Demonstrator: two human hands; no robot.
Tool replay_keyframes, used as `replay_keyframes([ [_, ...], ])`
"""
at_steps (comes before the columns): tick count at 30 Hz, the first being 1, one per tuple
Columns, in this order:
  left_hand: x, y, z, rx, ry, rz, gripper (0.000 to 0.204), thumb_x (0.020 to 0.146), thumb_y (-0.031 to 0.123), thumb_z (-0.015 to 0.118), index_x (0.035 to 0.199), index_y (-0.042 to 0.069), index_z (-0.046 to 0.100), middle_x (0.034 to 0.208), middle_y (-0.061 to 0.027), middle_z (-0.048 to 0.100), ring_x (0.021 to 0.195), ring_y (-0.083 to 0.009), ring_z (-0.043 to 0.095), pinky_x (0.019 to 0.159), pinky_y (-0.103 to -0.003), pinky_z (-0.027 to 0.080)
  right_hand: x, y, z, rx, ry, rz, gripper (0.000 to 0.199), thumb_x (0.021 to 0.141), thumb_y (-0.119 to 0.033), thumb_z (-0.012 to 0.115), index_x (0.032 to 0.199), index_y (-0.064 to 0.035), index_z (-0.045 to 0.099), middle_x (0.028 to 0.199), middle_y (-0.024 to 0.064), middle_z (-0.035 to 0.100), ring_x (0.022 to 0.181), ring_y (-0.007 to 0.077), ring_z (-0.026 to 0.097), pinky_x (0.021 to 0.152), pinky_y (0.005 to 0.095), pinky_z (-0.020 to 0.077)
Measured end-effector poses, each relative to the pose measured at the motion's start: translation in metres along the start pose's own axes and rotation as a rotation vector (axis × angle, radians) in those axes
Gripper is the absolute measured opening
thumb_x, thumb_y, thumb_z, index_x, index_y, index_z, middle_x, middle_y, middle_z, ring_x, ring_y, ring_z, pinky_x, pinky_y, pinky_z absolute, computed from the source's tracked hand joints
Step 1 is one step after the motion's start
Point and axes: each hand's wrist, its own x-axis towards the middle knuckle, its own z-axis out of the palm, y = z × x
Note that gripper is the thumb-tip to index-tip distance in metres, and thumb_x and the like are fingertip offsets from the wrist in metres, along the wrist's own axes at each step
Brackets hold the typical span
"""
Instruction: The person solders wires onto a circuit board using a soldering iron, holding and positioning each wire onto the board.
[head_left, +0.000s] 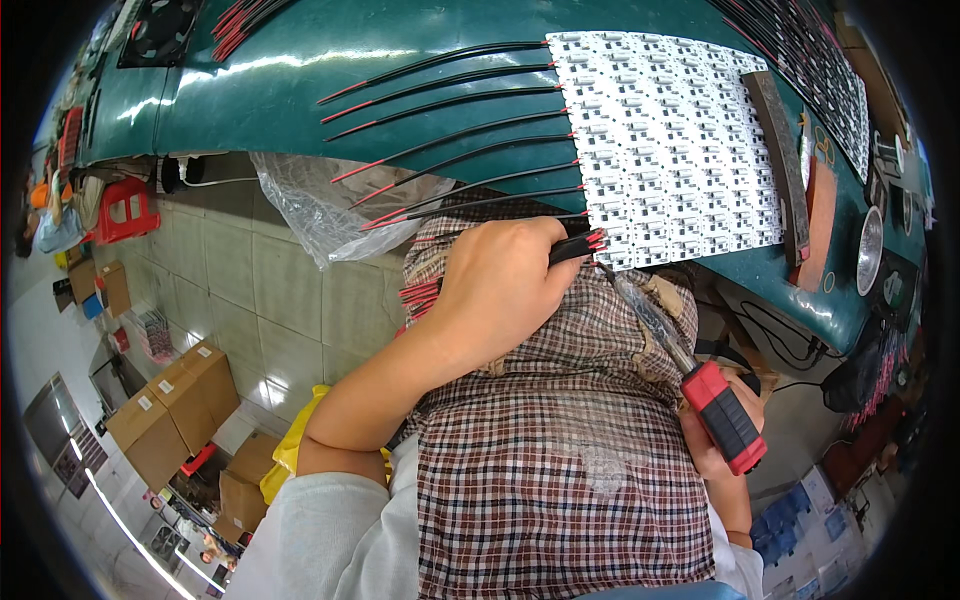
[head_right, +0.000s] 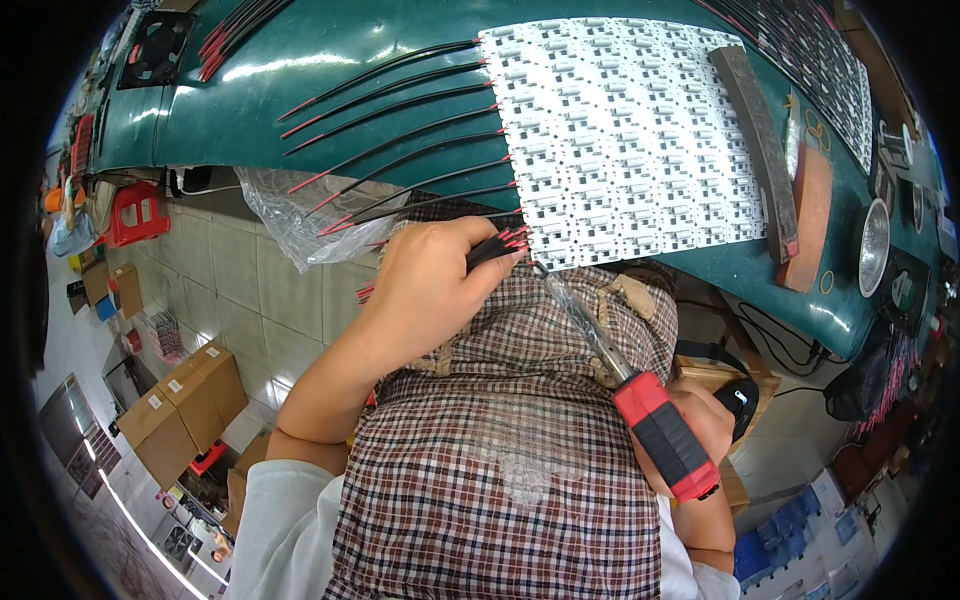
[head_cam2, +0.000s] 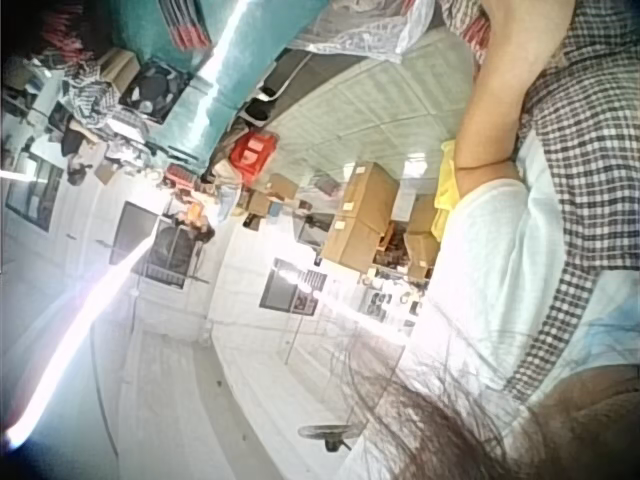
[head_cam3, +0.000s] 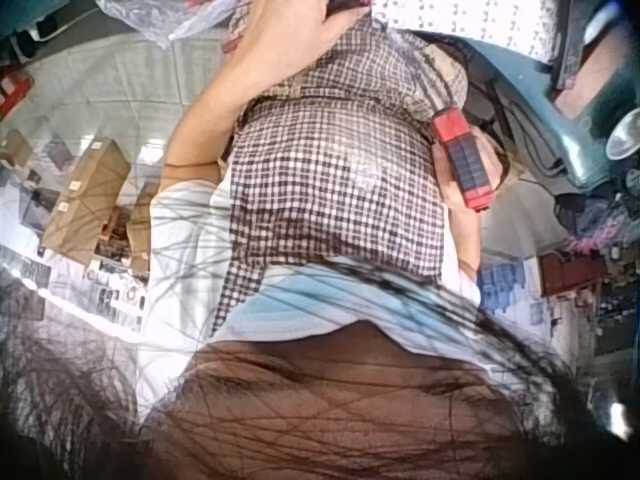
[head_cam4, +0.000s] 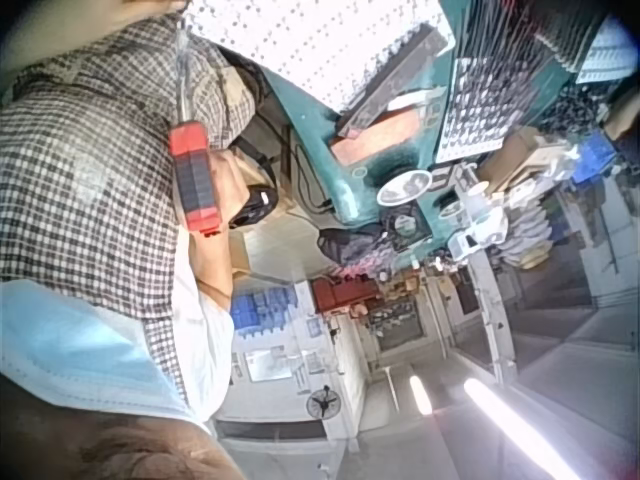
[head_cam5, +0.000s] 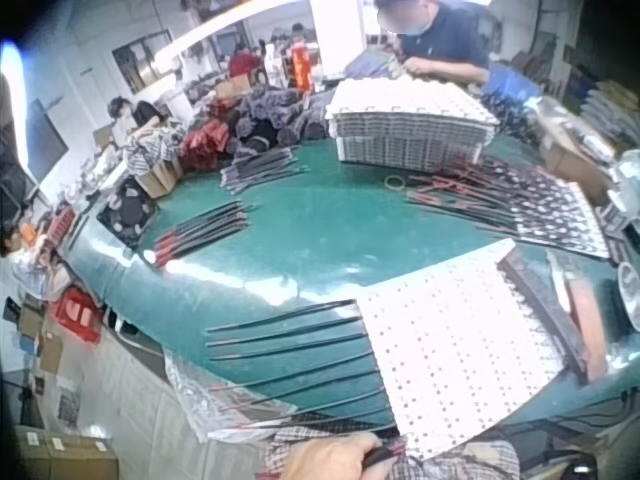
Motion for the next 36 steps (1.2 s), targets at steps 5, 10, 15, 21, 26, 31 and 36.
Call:
replay_keyframes([
  [5,-0.004,0.002,0.002,0.051,0.03,-0.013,0.02,0.085,0.021,0.073,0.084,0.001,0.07,0.068,-0.0179,0.066,0.062,-0.0376,0.064,0.059,-0.045,0.047,0.001,-0.002,0.0,0.005,0.009,-0.012,0.022,0.071,-0.01,0.072,0.089,0.0006,0.066,0.081,0.0149,0.064,0.071,0.0338,0.062,0.066,0.0397,0.0504],
  [10,-0.009,0.005,0.001,0.051,0.048,-0.016,0.017,0.084,0.017,0.073,0.085,0.0,0.07,0.073,-0.0187,0.068,0.066,-0.0376,0.066,0.06,-0.045,0.049,-0.004,-0.001,0.002,-0.025,0.042,-0.035,0.024,0.07,-0.009,0.072,0.09,0.0012,0.067,0.082,0.0155,0.065,0.07,0.0345,0.062,0.066,0.0402,0.0506],
  [15,-0.007,0.004,0.003,0.054,0.031,-0.027,0.017,0.084,0.017,0.073,0.086,0.0,0.069,0.073,-0.0187,0.068,0.066,-0.0372,0.066,0.06,-0.044,0.049,-0.001,-0.001,0.0,-0.016,0.029,-0.005,0.026,0.069,-0.01,0.071,0.092,0.0019,0.067,0.084,0.0161,0.065,0.07,0.0352,0.062,0.065,0.0405,0.0507],
  [21,-0.011,0.003,0.005,0.046,0.082,-0.008,0.019,0.086,0.019,0.073,0.084,0.0,0.068,0.071,-0.0176,0.067,0.064,-0.0361,0.065,0.059,-0.042,0.048,-0.002,0.0,0.0,-0.027,0.028,-0.017,0.025,0.07,-0.011,0.071,0.092,0.002,0.067,0.082,0.0154,0.064,0.07,0.035,0.061,0.065,0.0408,0.0501],
  [26,-0.01,0.006,0.002,0.006,0.05,-0.016,0.025,0.087,0.024,0.075,0.08,0.001,0.067,0.063,-0.0138,0.061,0.054,-0.0307,0.06,0.054,-0.04,0.044,-0.002,0.0,0.001,-0.007,0.029,-0.012,0.023,0.071,-0.011,0.072,0.09,0.0012,0.067,0.081,0.0146,0.063,0.071,0.0344,0.062,0.065,0.0403,0.05],
  [31,-0.012,0.002,0.009,-0.053,0.086,-0.014,0.024,0.086,0.023,0.076,0.079,0.002,0.067,0.061,-0.0129,0.059,0.051,-0.0292,0.057,0.052,-0.038,0.042,0.0,-0.003,0.0,-0.032,0.006,0.009,0.022,0.071,-0.01,0.073,0.089,0.0,0.066,0.081,0.0145,0.062,0.071,0.0341,0.062,0.066,0.0401,0.0505],
  [36,-0.015,0.0,0.016,-0.106,0.157,0.022,0.021,0.086,0.021,0.076,0.081,0.002,0.068,0.064,-0.0132,0.062,0.052,-0.029,0.058,0.052,-0.038,0.042,-0.001,-0.001,-0.001,-0.032,0.003,-0.006,0.023,0.07,-0.009,0.074,0.09,-0.0004,0.067,0.082,0.0146,0.063,0.071,0.0345,0.062,0.066,0.0404,0.0507],
])
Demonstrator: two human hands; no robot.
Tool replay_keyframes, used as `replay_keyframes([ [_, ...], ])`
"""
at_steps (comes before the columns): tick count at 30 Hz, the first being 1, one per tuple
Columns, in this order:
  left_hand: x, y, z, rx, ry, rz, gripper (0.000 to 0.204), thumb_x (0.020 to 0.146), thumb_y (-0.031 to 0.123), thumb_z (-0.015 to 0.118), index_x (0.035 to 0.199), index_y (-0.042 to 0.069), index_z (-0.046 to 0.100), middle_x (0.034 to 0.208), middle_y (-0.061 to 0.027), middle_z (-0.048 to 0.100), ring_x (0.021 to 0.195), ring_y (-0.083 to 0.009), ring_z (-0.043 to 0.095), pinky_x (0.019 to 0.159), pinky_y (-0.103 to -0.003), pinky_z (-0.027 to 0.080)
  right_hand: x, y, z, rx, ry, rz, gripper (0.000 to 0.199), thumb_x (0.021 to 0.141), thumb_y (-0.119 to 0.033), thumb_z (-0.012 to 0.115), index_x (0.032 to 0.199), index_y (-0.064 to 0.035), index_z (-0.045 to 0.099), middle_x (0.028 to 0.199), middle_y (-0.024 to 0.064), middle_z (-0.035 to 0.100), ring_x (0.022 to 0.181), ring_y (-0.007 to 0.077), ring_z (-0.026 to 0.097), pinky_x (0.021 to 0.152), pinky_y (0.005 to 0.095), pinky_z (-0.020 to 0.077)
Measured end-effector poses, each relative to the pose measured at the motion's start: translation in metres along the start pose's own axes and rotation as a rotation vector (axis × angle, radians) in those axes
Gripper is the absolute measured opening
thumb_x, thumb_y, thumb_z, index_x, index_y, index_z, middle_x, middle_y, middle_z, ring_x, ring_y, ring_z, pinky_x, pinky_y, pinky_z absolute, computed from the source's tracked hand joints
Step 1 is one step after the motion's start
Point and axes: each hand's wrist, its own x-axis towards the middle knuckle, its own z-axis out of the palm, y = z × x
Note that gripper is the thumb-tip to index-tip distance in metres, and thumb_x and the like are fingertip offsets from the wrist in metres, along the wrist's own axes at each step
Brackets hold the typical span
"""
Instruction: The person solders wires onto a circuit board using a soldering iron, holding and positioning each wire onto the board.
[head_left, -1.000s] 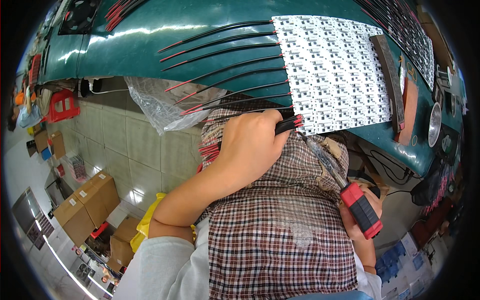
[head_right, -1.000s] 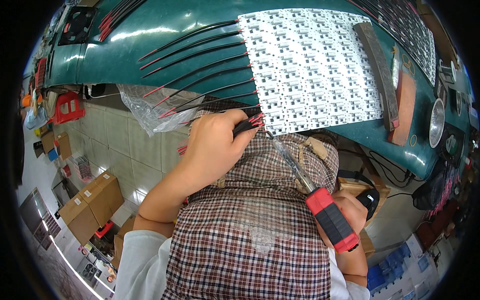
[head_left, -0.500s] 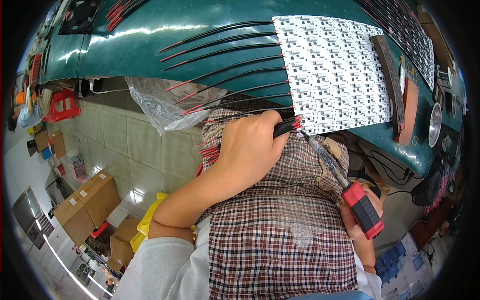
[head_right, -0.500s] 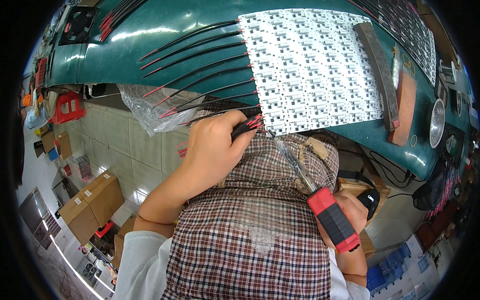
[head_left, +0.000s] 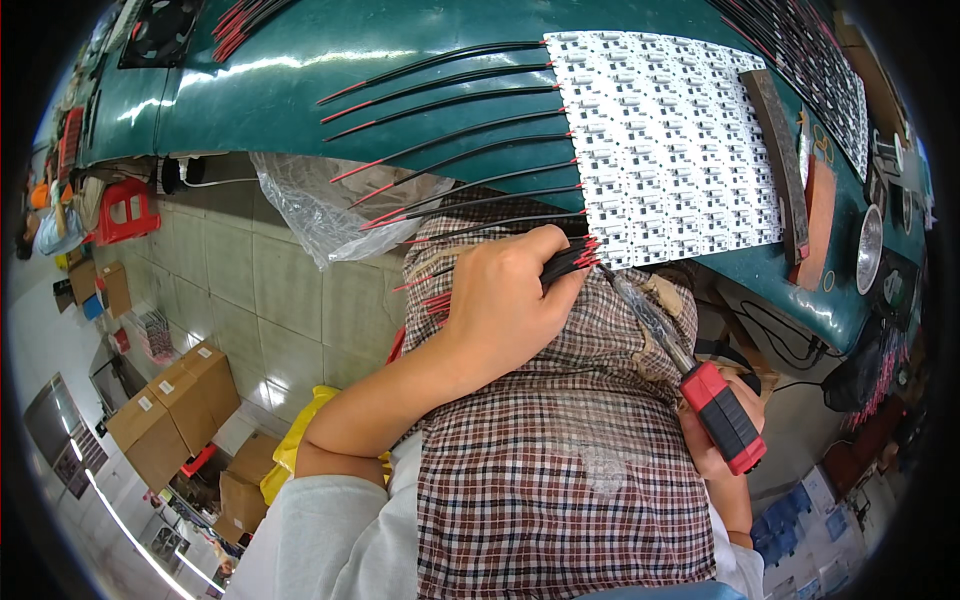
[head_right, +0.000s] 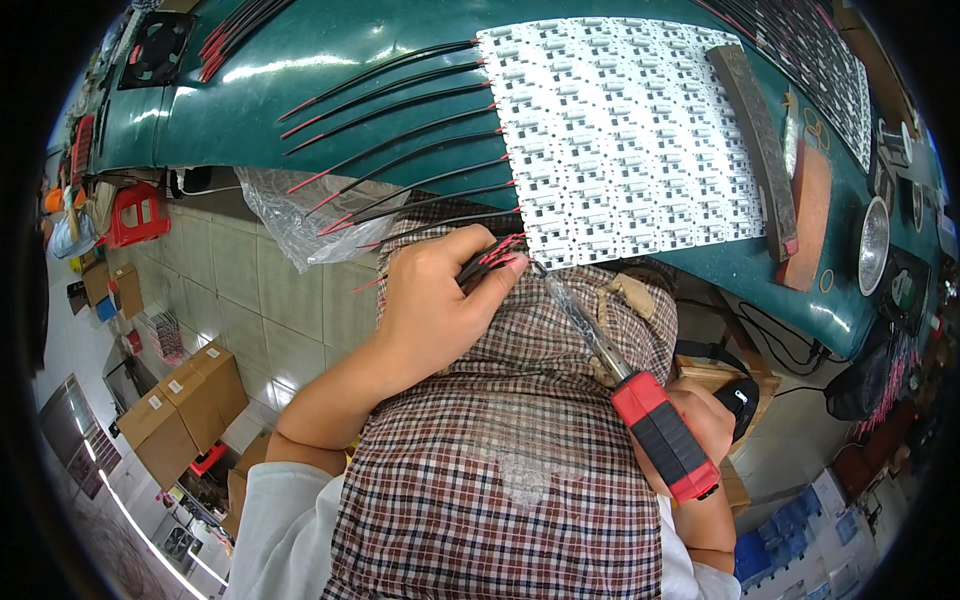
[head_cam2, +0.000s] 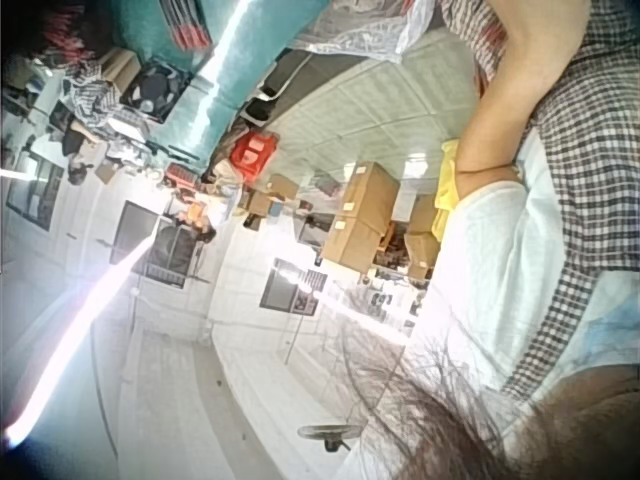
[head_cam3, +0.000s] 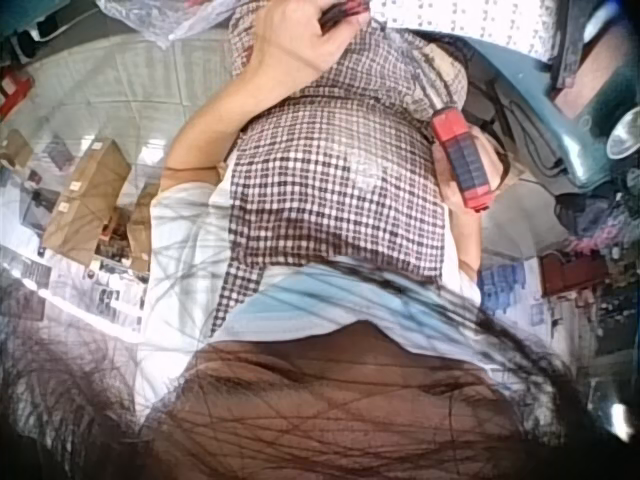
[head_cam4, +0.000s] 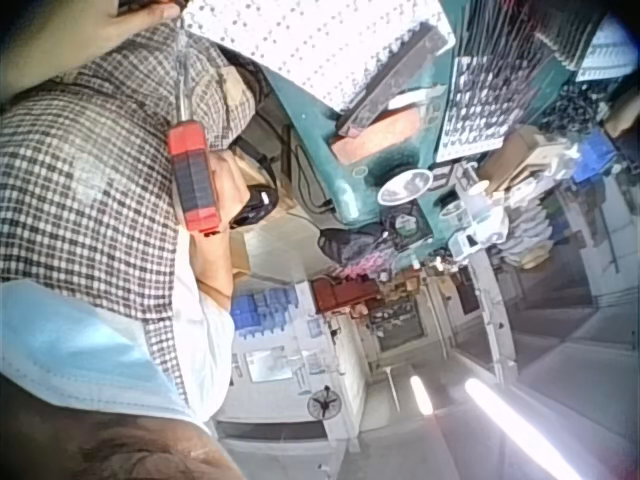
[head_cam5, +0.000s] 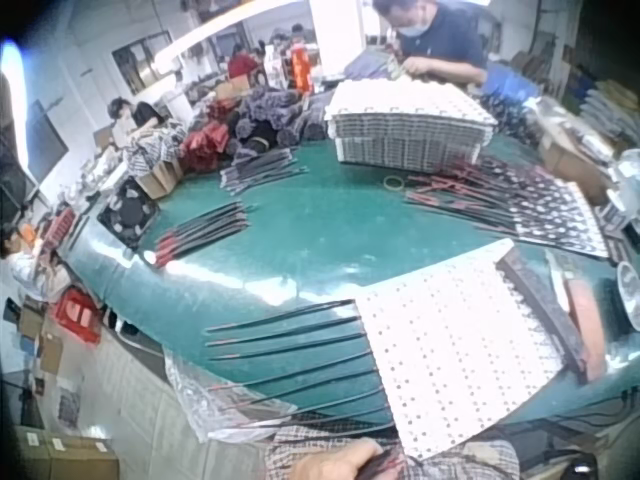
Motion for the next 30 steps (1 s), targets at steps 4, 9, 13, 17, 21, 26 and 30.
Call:
replay_keyframes([
  [4,-0.0011,0.0,0.001,-0.013,-0.001,-0.012,0.02,0.086,0.02,0.075,0.082,0.001,0.069,0.068,-0.0141,0.064,0.054,-0.029,0.059,0.053,-0.037,0.042,0.0,-0.0018,-0.0013,0.004,-0.007,0.009,0.024,0.071,-0.009,0.074,0.091,0.0001,0.067,0.083,0.0153,0.064,0.072,0.0353,0.063,0.067,0.041,0.0514],
  [9,-0.0003,0.0012,0.0014,-0.01,-0.009,-0.015,0.019,0.086,0.018,0.075,0.082,0.001,0.069,0.07,-0.0143,0.065,0.056,-0.0286,0.06,0.054,-0.037,0.043,-0.0012,-0.0001,-0.0024,-0.021,0.025,0.006,0.025,0.071,-0.01,0.072,0.093,0.0008,0.068,0.085,0.0168,0.065,0.073,0.037,0.063,0.07,0.0421,0.0521],
  [13,-0.0006,0.0013,0.0014,-0.008,-0.009,-0.018,0.019,0.086,0.017,0.075,0.082,0.0,0.069,0.068,-0.014,0.065,0.055,-0.0281,0.059,0.053,-0.037,0.042,-0.0009,0.002,-0.0021,0.012,0.01,0.012,0.027,0.071,-0.012,0.072,0.094,0.0015,0.068,0.087,0.0177,0.066,0.075,0.038,0.064,0.072,0.0429,0.0525],
  [17,-0.0004,0.0014,0.002,0.001,0.004,-0.002,0.019,0.086,0.017,0.074,0.08,0.0,0.068,0.067,-0.0136,0.064,0.053,-0.0278,0.058,0.052,-0.037,0.041,0.0027,0.0011,-0.0015,0.039,-0.001,0.009,0.027,0.07,-0.013,0.071,0.092,0.0016,0.068,0.086,0.0176,0.065,0.074,0.0377,0.063,0.071,0.0422,0.0522],
  [21,-0.0009,0.0024,0.0024,-0.008,0.016,0.0,0.019,0.086,0.017,0.074,0.079,0.001,0.068,0.067,-0.0137,0.063,0.053,-0.0277,0.058,0.052,-0.037,0.041,0.0042,0.0031,0.0001,0.052,0.009,-0.009,0.027,0.069,-0.013,0.071,0.091,0.0017,0.067,0.084,0.0173,0.065,0.073,0.0368,0.063,0.07,0.0412,0.0518],
  [26,-0.0025,0.0001,0.0048,-0.012,0.044,0.022,0.019,0.086,0.016,0.075,0.078,0.002,0.067,0.065,-0.0132,0.063,0.053,-0.0272,0.058,0.051,-0.036,0.041,0.0045,0.0028,0.0001,0.039,-0.005,0.005,0.026,0.068,-0.011,0.071,0.09,0.0018,0.067,0.084,0.0165,0.065,0.073,0.0356,0.063,0.07,0.0404,0.052],
  [30,-0.0037,-0.0007,0.0074,-0.023,0.086,0.05,0.019,0.086,0.016,0.076,0.078,0.002,0.067,0.063,-0.0131,0.062,0.052,-0.0271,0.058,0.05,-0.036,0.04,0.0028,0.0037,0.0005,0.043,0.001,0.008,0.026,0.068,-0.01,0.071,0.091,0.0018,0.067,0.085,0.0165,0.065,0.074,0.0356,0.064,0.071,0.0404,0.0523],
])
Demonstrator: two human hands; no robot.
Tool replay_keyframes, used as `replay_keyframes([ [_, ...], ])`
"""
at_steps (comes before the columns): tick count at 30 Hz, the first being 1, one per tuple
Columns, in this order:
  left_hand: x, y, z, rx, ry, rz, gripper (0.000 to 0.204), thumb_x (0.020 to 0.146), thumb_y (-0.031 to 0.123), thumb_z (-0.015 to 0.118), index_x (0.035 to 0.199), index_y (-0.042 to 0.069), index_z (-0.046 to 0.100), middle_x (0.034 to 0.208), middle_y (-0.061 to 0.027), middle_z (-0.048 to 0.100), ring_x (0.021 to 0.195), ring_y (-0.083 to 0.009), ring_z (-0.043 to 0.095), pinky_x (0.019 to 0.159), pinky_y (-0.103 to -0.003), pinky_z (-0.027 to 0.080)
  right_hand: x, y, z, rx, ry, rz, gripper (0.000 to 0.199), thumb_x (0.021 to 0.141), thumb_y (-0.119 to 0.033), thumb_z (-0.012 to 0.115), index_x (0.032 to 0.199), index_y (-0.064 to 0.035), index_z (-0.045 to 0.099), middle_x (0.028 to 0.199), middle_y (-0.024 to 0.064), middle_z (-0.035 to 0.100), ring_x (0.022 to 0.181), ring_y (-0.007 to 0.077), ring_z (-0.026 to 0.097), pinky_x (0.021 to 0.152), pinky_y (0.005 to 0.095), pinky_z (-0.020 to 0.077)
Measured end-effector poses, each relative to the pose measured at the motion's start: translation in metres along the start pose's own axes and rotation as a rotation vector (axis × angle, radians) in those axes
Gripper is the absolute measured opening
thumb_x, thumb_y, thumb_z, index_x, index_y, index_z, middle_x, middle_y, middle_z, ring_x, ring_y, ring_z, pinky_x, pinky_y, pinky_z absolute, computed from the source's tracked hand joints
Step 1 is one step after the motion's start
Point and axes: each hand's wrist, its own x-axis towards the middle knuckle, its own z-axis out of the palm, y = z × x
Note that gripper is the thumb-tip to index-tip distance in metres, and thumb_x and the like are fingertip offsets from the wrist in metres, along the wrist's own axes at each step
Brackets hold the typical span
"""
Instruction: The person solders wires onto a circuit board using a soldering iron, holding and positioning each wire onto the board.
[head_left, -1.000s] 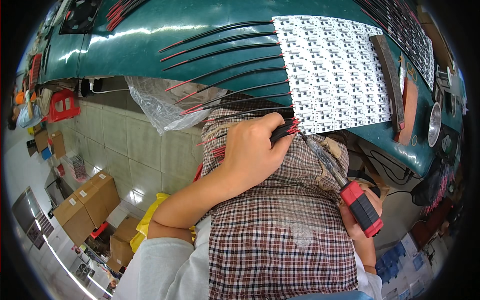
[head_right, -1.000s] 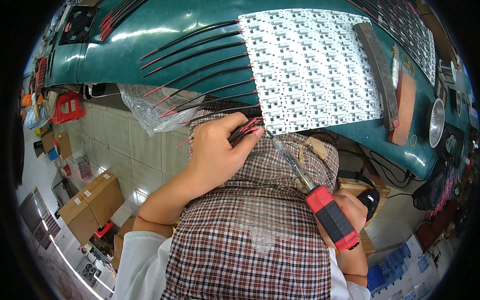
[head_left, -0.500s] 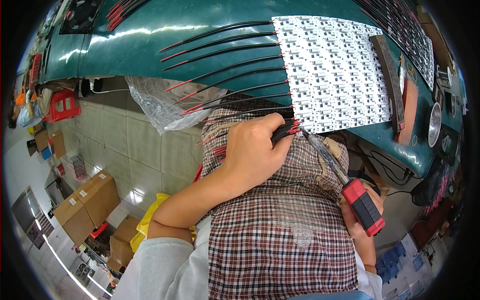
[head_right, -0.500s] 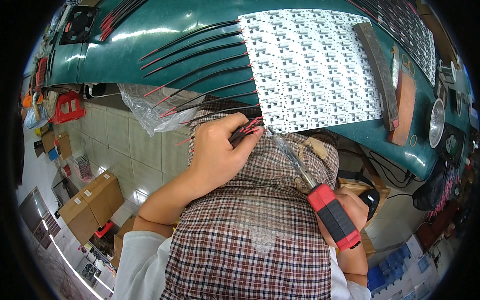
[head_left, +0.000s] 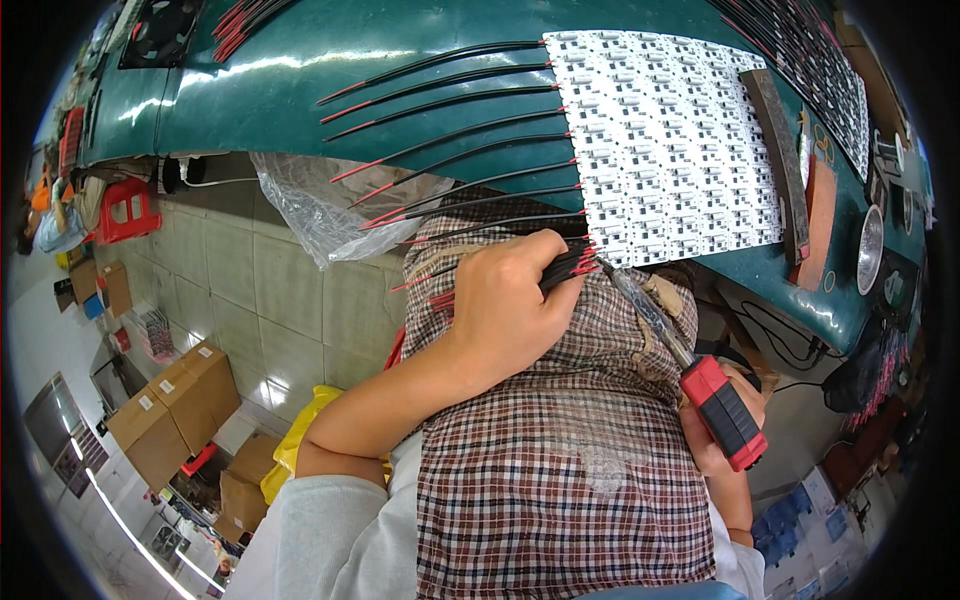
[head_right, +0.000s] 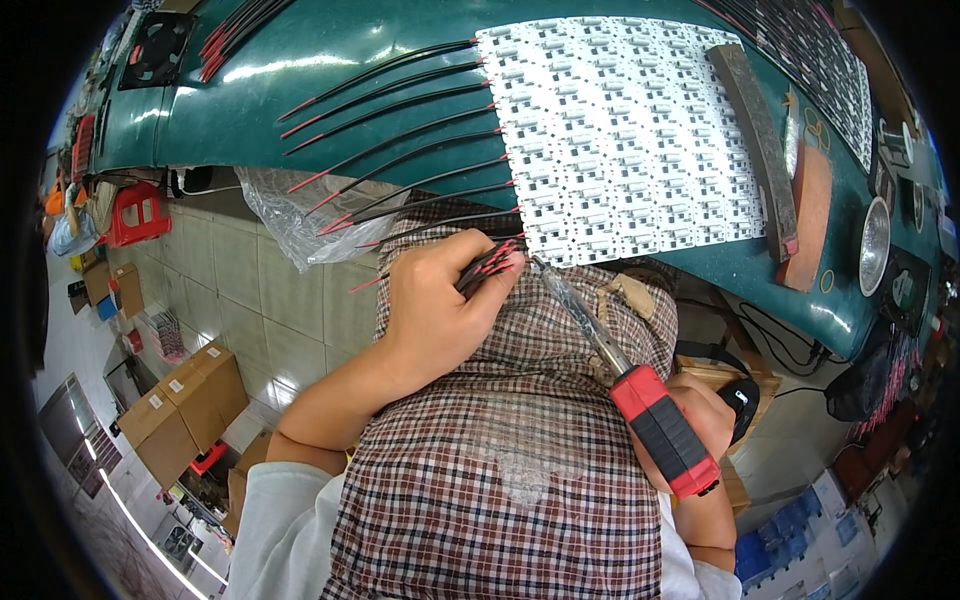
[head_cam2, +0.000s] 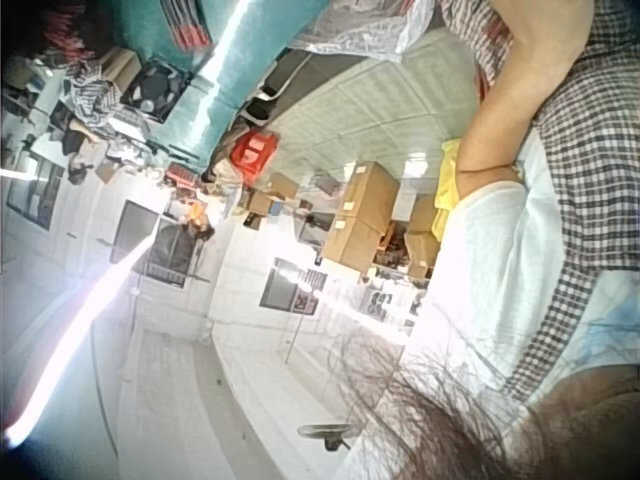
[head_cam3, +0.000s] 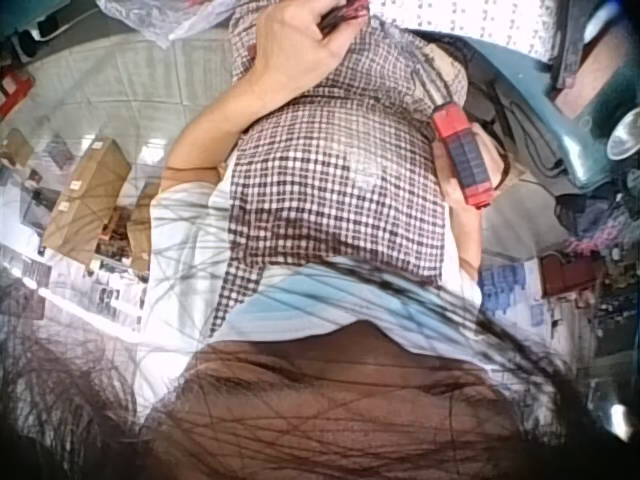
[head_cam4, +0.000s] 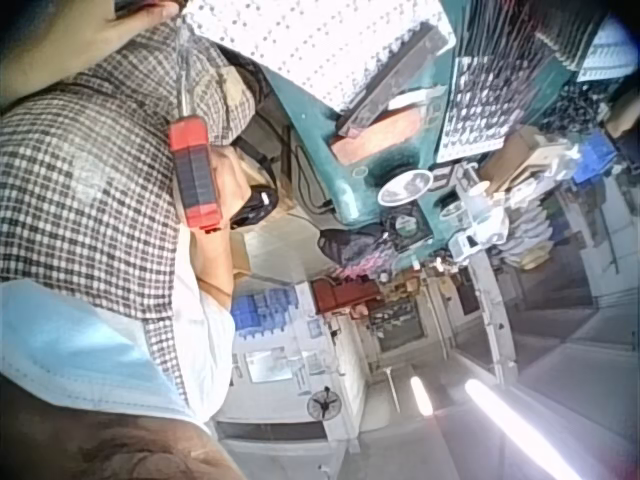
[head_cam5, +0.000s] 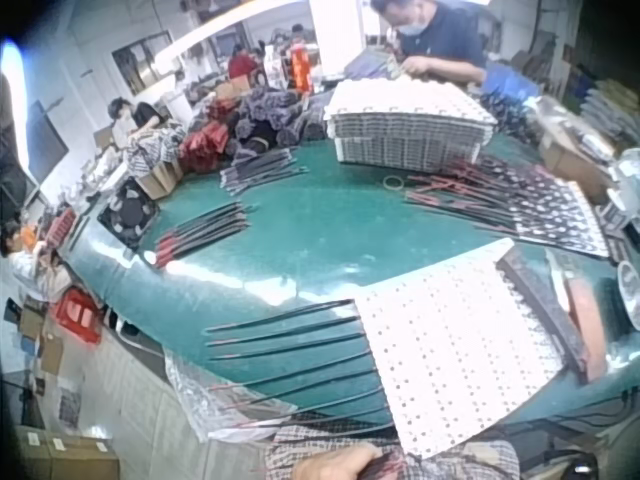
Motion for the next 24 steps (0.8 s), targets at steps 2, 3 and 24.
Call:
replay_keyframes([
  [2,-0.0009,-0.0008,0.0014,-0.015,0.022,0.005,0.02,0.086,0.016,0.076,0.077,0.001,0.066,0.061,-0.0133,0.06,0.05,-0.027,0.057,0.049,-0.036,0.04,-0.0007,-0.0005,-0.0002,-0.001,0.001,0.009,0.027,0.068,-0.01,0.072,0.092,0.0018,0.068,0.086,0.0167,0.065,0.075,0.0359,0.064,0.072,0.0407,0.0524],
  [3,-0.0011,-0.0007,0.0017,-0.016,0.021,0.005,0.02,0.086,0.016,0.076,0.077,0.001,0.066,0.061,-0.0133,0.06,0.05,-0.027,0.057,0.049,-0.036,0.04,-0.0014,-0.0006,-0.0001,-0.002,0.001,0.01,0.027,0.068,-0.01,0.072,0.092,0.0018,0.068,0.086,0.0167,0.065,0.075,0.0359,0.064,0.072,0.0407,0.0524],
  [24,-0.0038,-0.0016,0.006,-0.035,0.062,0.011,0.022,0.086,0.014,0.077,0.072,0.003,0.063,0.057,-0.0116,0.057,0.047,-0.0257,0.054,0.048,-0.036,0.038,-0.0037,0.0036,0.0028,-0.007,0.022,-0.02,0.023,0.073,-0.015,0.071,0.089,0.0015,0.066,0.079,0.0139,0.062,0.068,0.0325,0.059,0.064,0.0394,0.0489],
])
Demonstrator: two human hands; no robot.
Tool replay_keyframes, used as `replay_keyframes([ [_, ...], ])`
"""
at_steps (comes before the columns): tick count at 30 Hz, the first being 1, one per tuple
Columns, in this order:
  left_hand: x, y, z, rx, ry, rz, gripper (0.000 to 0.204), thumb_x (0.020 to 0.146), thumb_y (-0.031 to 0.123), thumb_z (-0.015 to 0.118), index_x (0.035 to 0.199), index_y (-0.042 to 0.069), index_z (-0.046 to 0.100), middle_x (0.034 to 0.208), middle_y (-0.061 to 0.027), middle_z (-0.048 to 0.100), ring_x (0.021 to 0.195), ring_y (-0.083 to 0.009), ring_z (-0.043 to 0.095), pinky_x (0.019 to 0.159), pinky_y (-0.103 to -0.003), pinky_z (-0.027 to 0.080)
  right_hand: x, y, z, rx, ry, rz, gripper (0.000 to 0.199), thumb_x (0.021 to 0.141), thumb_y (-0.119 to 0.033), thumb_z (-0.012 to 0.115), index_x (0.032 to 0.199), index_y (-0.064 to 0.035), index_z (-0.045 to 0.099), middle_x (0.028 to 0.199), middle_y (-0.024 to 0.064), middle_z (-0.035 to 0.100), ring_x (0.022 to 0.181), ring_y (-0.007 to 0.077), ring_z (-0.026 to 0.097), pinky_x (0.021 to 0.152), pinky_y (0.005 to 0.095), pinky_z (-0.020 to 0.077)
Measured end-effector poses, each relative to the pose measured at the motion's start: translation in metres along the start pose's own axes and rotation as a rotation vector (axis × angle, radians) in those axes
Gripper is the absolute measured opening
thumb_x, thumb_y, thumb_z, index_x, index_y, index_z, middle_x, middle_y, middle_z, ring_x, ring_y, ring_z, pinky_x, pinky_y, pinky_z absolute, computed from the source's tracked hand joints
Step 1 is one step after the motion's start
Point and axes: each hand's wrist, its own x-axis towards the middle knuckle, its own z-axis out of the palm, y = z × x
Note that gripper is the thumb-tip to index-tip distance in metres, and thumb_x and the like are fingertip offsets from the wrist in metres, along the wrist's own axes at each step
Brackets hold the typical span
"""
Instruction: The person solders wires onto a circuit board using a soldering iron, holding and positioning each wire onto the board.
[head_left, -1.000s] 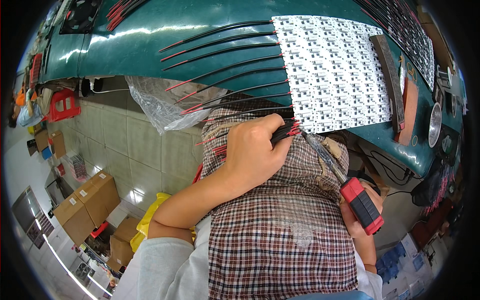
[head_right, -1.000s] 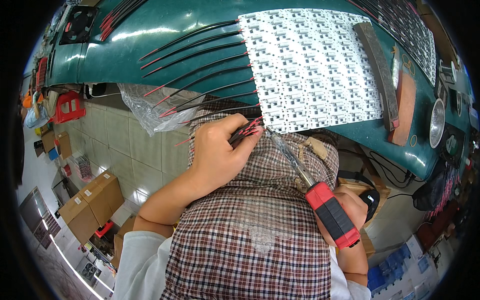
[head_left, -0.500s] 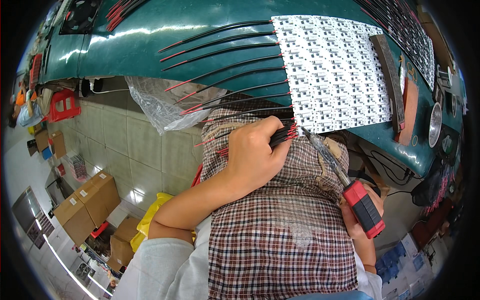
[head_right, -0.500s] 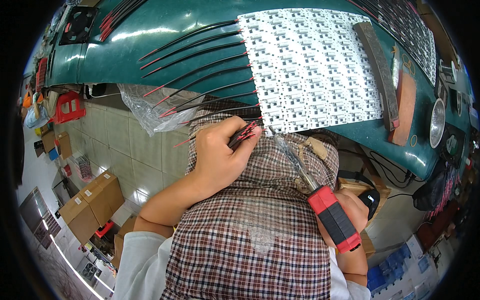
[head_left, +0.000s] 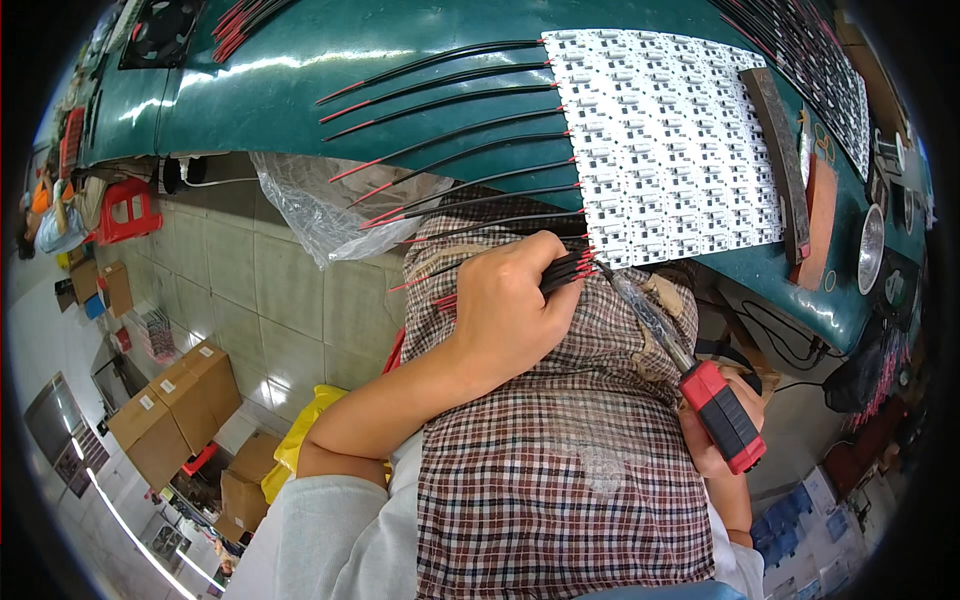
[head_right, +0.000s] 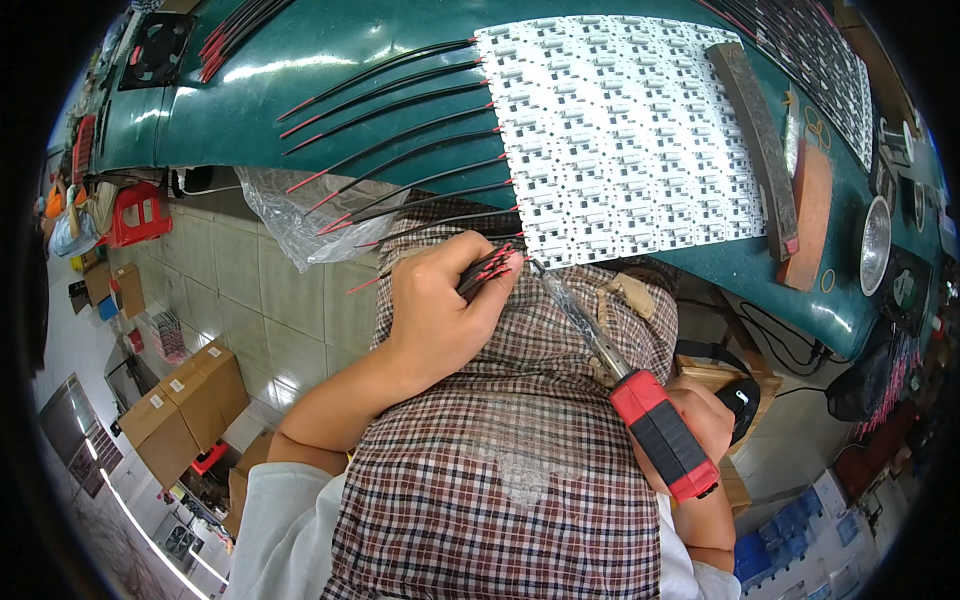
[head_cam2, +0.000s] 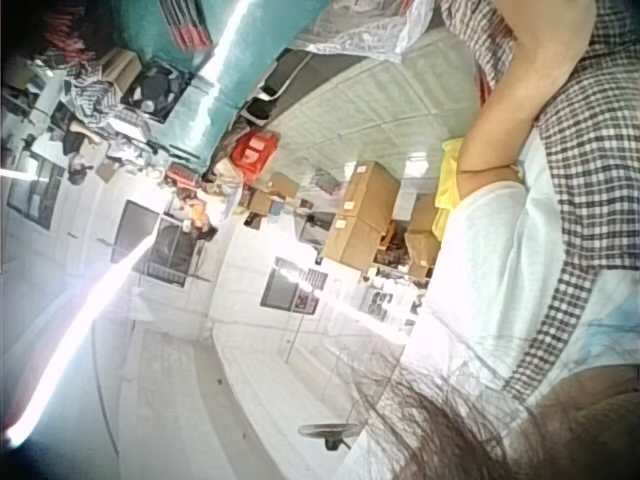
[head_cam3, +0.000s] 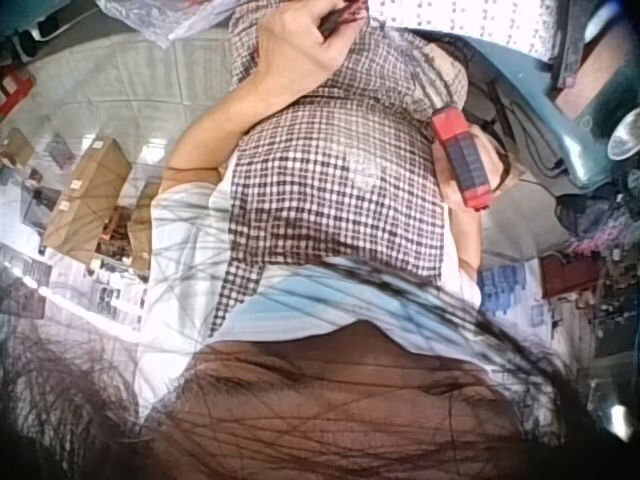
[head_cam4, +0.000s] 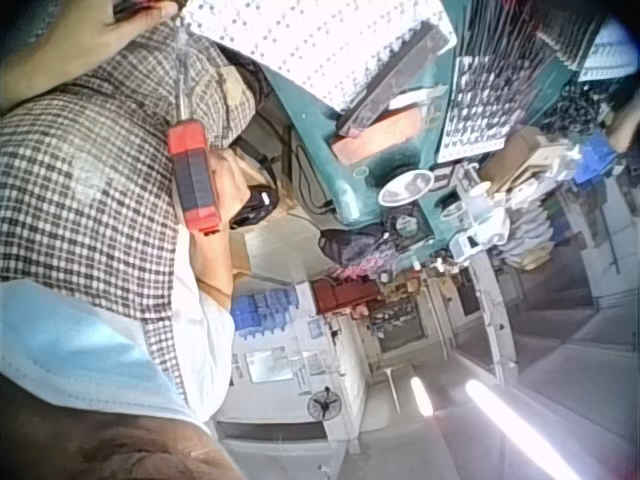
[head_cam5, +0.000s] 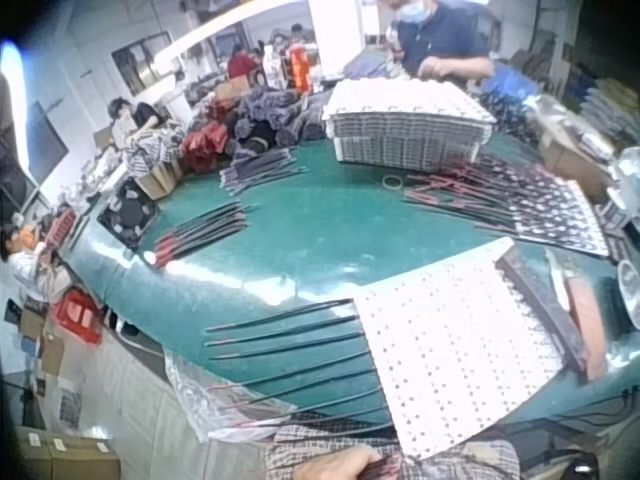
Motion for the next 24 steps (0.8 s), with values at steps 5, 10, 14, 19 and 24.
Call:
replay_keyframes([
  [5,0.003,0.006,-0.003,0.044,-0.01,0.003,0.022,0.085,0.014,0.077,0.072,0.003,0.063,0.056,-0.0105,0.056,0.046,-0.0239,0.054,0.047,-0.035,0.037,0.0,-0.003,-0.003,0.02,-0.011,-0.004,0.023,0.071,-0.01,0.071,0.09,0.0013,0.066,0.08,0.0148,0.063,0.07,0.0331,0.061,0.066,0.0402,0.0497],
  [10,0.007,0.005,-0.004,0.062,-0.03,-0.013,0.022,0.084,0.015,0.077,0.072,0.003,0.063,0.055,-0.0088,0.055,0.045,-0.0214,0.051,0.046,-0.034,0.036,0.009,-0.008,-0.006,-0.053,0.008,-0.065,0.022,0.067,-0.003,0.073,0.087,0.0013,0.065,0.08,0.0156,0.064,0.069,0.0314,0.063,0.065,0.036,0.0511],
  [14,0.007,0.007,-0.005,0.061,-0.049,-0.036,0.022,0.083,0.015,0.077,0.072,0.002,0.064,0.054,-0.0078,0.054,0.044,-0.0188,0.05,0.046,-0.033,0.036,0.012,-0.009,-0.005,-0.135,0.078,-0.168,0.022,0.062,0.002,0.074,0.081,0.0015,0.063,0.073,0.0134,0.062,0.061,0.0266,0.061,0.059,0.0307,0.049],
  [19,0.006,0.006,-0.005,0.058,-0.057,-0.053,0.021,0.083,0.015,0.077,0.072,0.002,0.064,0.054,-0.0073,0.054,0.044,-0.0172,0.05,0.046,-0.033,0.036,0.007,-0.008,-0.006,-0.126,0.155,-0.109,0.021,0.063,-0.002,0.074,0.081,0.0014,0.063,0.074,0.0131,0.062,0.062,0.0275,0.06,0.059,0.032,0.049],
  [24,0.008,0.007,-0.007,0.067,-0.071,-0.071,0.022,0.083,0.016,0.078,0.072,0.002,0.064,0.053,-0.007,0.055,0.044,-0.0167,0.05,0.046,-0.033,0.036,-0.001,0.001,-0.002,-0.062,0.277,-0.025,0.017,0.069,-0.006,0.072,0.082,0.001,0.064,0.077,0.0142,0.062,0.063,0.0291,0.06,0.061,0.0345,0.0496],
])
